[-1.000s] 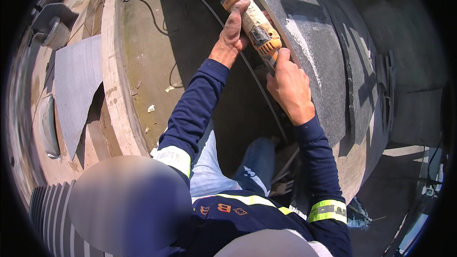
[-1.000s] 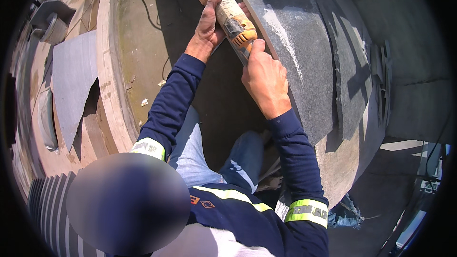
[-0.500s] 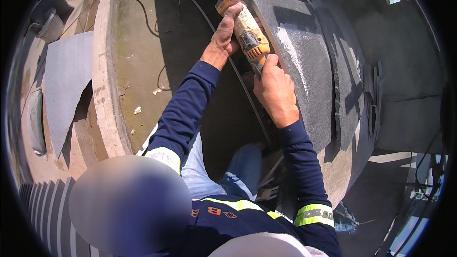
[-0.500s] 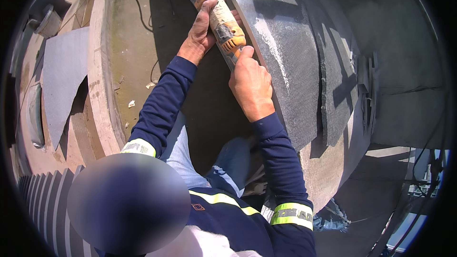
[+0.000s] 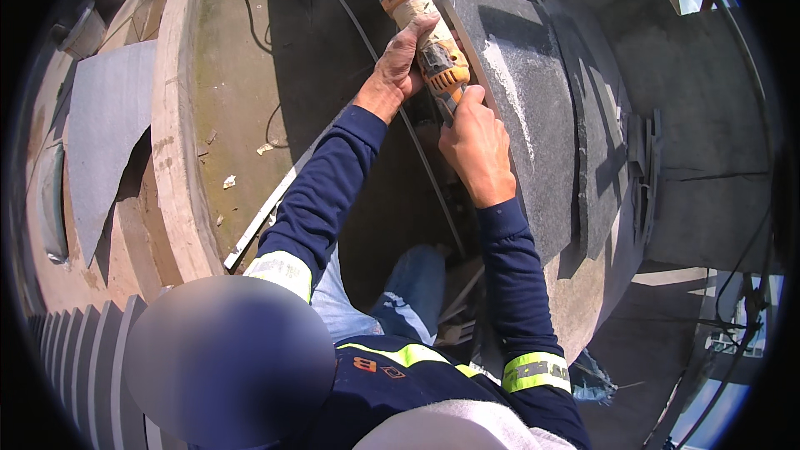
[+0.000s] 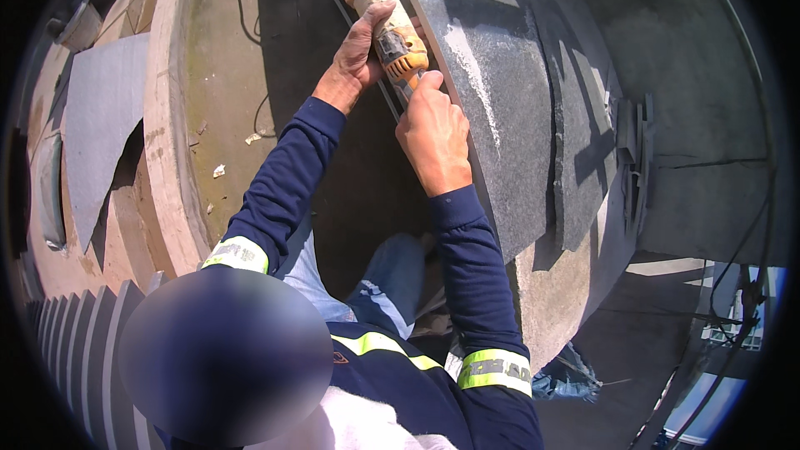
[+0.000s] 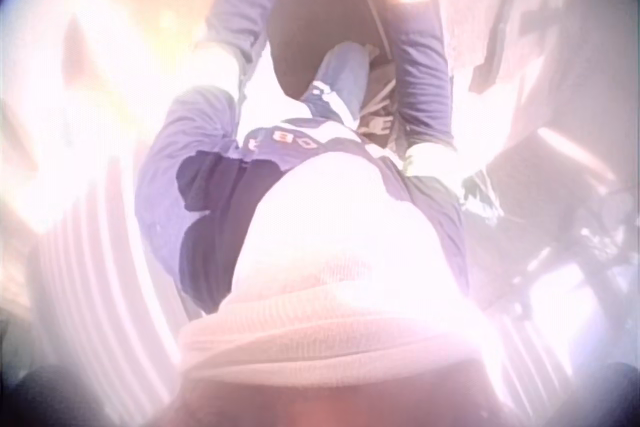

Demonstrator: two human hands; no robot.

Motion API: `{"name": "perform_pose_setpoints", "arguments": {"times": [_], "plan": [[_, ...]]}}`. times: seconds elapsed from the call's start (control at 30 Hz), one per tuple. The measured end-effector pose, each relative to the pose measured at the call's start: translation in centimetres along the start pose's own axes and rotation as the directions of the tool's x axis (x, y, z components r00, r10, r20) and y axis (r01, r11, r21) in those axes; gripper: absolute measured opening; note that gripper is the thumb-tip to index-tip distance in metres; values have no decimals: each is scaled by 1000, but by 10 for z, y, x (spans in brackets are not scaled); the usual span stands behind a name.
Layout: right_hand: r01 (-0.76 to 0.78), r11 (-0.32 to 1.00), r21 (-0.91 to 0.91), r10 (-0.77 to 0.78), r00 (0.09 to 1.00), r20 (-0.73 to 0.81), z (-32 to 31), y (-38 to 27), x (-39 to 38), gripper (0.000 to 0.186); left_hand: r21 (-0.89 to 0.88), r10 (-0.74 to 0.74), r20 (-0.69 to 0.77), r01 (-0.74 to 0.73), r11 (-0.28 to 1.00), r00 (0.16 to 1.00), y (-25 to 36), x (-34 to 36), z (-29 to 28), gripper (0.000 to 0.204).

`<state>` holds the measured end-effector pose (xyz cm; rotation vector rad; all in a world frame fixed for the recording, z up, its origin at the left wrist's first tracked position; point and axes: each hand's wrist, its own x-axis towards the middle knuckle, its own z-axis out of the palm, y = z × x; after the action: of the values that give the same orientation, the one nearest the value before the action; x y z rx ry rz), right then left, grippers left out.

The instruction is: The person uses an angle grinder to cut a dark rectangular tile on a rooftop work surface. They measure and mark the tile, then cut along the marked line, handling the tile and grinder with both hands. The person also moves a large white bag and repositions the tile during the process.

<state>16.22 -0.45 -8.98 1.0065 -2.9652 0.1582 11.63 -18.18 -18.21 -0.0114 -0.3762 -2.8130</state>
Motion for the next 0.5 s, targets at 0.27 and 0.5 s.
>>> {"name": "perform_pose_setpoints", "arguments": {"times": [0.27, 0.5], "plan": [[36, 999, -28, -35, 999, 26, -4, 5, -15, 42, 60, -15, 67, 11, 998, 998, -6, -6, -9, 66], [47, 999, -13, -46, 997, 64, -11, 10, -23, 45, 6, 7, 38, -7, 1000, 999, -12, -22, 5, 49]]}}
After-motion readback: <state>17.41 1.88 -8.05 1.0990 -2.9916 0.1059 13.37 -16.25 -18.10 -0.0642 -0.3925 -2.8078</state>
